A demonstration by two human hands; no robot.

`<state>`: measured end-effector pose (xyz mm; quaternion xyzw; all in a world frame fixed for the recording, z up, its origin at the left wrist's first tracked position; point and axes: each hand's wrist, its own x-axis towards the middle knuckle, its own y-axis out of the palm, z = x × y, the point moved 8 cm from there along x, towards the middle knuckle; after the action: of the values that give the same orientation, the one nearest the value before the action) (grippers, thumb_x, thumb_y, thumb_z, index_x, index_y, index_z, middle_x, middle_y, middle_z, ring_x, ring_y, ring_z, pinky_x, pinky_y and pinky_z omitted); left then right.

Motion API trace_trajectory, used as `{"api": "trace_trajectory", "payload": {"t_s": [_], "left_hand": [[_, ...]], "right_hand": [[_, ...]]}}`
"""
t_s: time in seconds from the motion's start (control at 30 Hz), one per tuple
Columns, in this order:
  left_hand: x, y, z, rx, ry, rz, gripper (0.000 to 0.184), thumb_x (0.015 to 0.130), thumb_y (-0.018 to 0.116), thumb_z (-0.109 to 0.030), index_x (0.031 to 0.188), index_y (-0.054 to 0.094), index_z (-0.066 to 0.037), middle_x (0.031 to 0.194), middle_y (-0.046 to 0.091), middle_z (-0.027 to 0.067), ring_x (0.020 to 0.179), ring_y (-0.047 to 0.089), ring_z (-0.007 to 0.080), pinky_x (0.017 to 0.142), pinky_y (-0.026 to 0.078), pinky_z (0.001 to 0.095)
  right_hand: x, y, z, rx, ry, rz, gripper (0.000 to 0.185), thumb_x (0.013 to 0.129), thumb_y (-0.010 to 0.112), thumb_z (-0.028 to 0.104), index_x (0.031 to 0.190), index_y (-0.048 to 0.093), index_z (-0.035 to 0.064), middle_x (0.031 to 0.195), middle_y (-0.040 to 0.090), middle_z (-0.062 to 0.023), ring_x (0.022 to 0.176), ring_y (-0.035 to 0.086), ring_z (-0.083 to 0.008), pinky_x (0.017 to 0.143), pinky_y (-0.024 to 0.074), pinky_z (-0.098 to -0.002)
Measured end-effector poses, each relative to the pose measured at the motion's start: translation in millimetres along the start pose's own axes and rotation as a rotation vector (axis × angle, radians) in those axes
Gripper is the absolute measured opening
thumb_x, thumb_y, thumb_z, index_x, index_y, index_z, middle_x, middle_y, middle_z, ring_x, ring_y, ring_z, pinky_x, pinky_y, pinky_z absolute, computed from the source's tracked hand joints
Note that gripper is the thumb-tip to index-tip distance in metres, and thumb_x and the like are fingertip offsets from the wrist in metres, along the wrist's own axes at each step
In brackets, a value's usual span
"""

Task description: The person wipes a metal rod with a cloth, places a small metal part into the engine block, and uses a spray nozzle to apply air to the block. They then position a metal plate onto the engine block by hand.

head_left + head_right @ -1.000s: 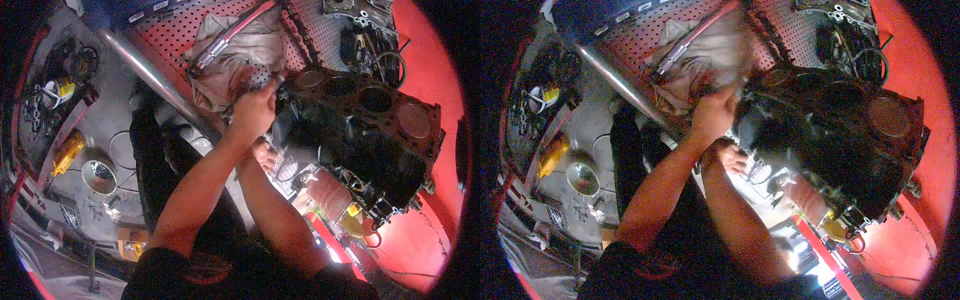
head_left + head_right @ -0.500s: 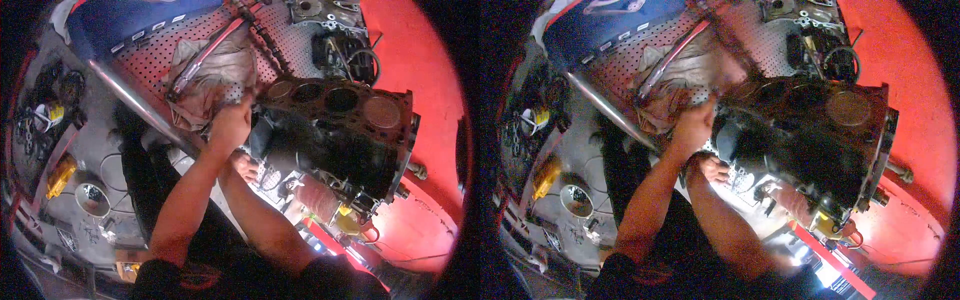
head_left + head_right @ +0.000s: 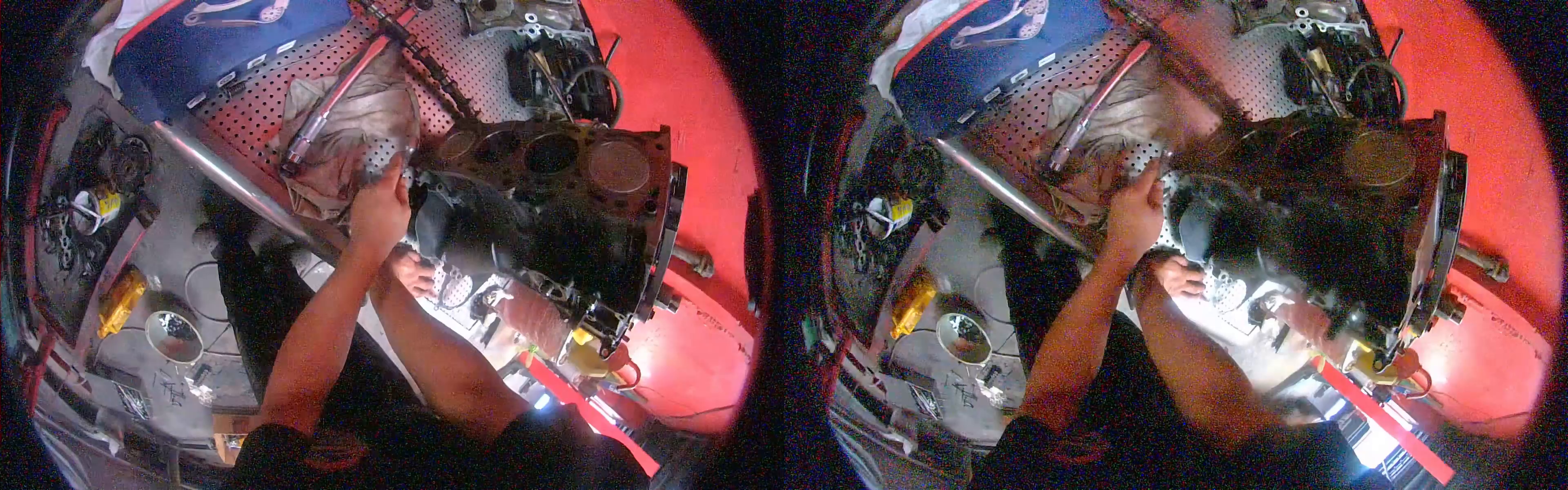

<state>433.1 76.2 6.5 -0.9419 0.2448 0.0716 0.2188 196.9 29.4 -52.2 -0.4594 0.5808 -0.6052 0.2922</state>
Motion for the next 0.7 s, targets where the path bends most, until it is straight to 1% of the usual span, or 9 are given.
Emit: {"api": "trace_trajectory", "payload": {"t_s": [0.03, 0.13, 0.23, 0.27, 0.37, 0.43, 0.57, 0.6, 0.7], "left_hand": [[0.4, 5.5, 3.9, -0.004, -0.026, 0.011, 0.040, 0.089, 0.054, -0.016, 0.128, 0.056, -0.008, 0.073, 0.063, 0.0242, 0.068, 0.063, 0.0427, 0.063, 0.050, 0.0522], [-1.8, 13.2, -1.3, -0.054, 0.152, -0.002, 0.039, 0.089, 0.055, -0.017, 0.127, 0.056, -0.008, 0.073, 0.063, 0.0246, 0.069, 0.063, 0.0424, 0.064, 0.050, 0.0518], [11.7, -3.3, -2.5, -0.057, 0.112, 0.024, 0.039, 0.089, 0.056, -0.017, 0.127, 0.056, -0.008, 0.073, 0.063, 0.0244, 0.069, 0.063, 0.0422, 0.063, 0.049, 0.0518], [12.4, -6.1, -4.4, -0.002, 0.053, 0.036, 0.039, 0.089, 0.056, -0.017, 0.127, 0.056, -0.008, 0.075, 0.063, 0.0241, 0.068, 0.063, 0.0422, 0.062, 0.049, 0.0516], [9.6, 10.4, -0.2, 0.016, 0.134, 0.142, 0.038, 0.089, 0.056, -0.016, 0.126, 0.057, -0.008, 0.076, 0.064, 0.0236, 0.070, 0.063, 0.0426, 0.062, 0.049, 0.0511], [7.0, 14.8, 3.7, -0.023, 0.184, 0.062, 0.038, 0.089, 0.055, -0.016, 0.126, 0.057, -0.008, 0.075, 0.063, 0.0237, 0.070, 0.063, 0.0429, 0.063, 0.049, 0.0511], [11.2, 6.8, 3.9, -0.140, 0.252, 0.028, 0.037, 0.090, 0.055, -0.017, 0.126, 0.058, -0.009, 0.077, 0.063, 0.0247, 0.071, 0.063, 0.0433, 0.064, 0.049, 0.0509], [13.5, 2.4, 4.1, -0.064, 0.102, 0.082, 0.036, 0.090, 0.056, -0.018, 0.124, 0.059, -0.008, 0.082, 0.064, 0.0247, 0.072, 0.063, 0.0435, 0.065, 0.050, 0.0505], [5.4, 15.7, 2.0, -0.008, 0.148, 0.088, 0.037, 0.090, 0.057, -0.019, 0.125, 0.058, -0.008, 0.081, 0.064, 0.0251, 0.073, 0.063, 0.0442, 0.065, 0.050, 0.0504]], "right_hand": [[-0.1, -2.8, -0.4, -0.001, 0.007, 0.002, 0.053, 0.091, 0.037, 0.045, 0.135, 0.039, 0.0154, 0.145, 0.034, -0.0100, 0.135, 0.032, -0.0277, 0.098, 0.0303, -0.0632], [0.6, 9.4, -4.1, -0.011, 0.045, 0.008, 0.053, 0.091, 0.037, 0.045, 0.135, 0.039, 0.0154, 0.145, 0.034, -0.0102, 0.135, 0.032, -0.0279, 0.098, 0.0302, -0.0634], [-0.1, 17.6, -5.8, -0.016, 0.065, 0.023, 0.053, 0.091, 0.037, 0.045, 0.135, 0.039, 0.0153, 0.145, 0.034, -0.0103, 0.135, 0.032, -0.0281, 0.099, 0.0302, -0.0636], [-1.6, 18.4, -6.1, -0.018, 0.074, 0.030, 0.053, 0.091, 0.037, 0.045, 0.135, 0.039, 0.0153, 0.145, 0.034, -0.0104, 0.135, 0.032, -0.0281, 0.099, 0.0301, -0.0637], [-1.8, -1.6, -2.4, -0.022, 0.094, 0.045, 0.053, 0.091, 0.037, 0.045, 0.135, 0.039, 0.0153, 0.145, 0.034, -0.0106, 0.135, 0.032, -0.0283, 0.099, 0.0300, -0.0639], [-1.3, -18.4, 4.8, -0.020, 0.106, 0.055, 0.053, 0.091, 0.037, 0.045, 0.135, 0.039, 0.0153, 0.145, 0.034, -0.0107, 0.135, 0.032, -0.0284, 0.099, 0.0300, -0.0640], [-0.3, -21.3, 3.5, -0.039, 0.121, 0.064, 0.053, 0.091, 0.037, 0.045, 0.135, 0.039, 0.0153, 0.145, 0.034, -0.0109, 0.135, 0.032, -0.0286, 0.099, 0.0298, -0.0643], [1.3, -22.1, 3.0, -0.044, 0.117, 0.066, 0.053, 0.091, 0.037, 0.045, 0.135, 0.039, 0.0152, 0.145, 0.034, -0.0110, 0.135, 0.032, -0.0287, 0.099, 0.0298, -0.0644], [0.4, -22.7, 5.5, -0.047, 0.121, 0.080, 0.053, 0.091, 0.037, 0.045, 0.135, 0.039, 0.0152, 0.145, 0.034, -0.0112, 0.135, 0.032, -0.0288, 0.099, 0.0297, -0.0646]]}}
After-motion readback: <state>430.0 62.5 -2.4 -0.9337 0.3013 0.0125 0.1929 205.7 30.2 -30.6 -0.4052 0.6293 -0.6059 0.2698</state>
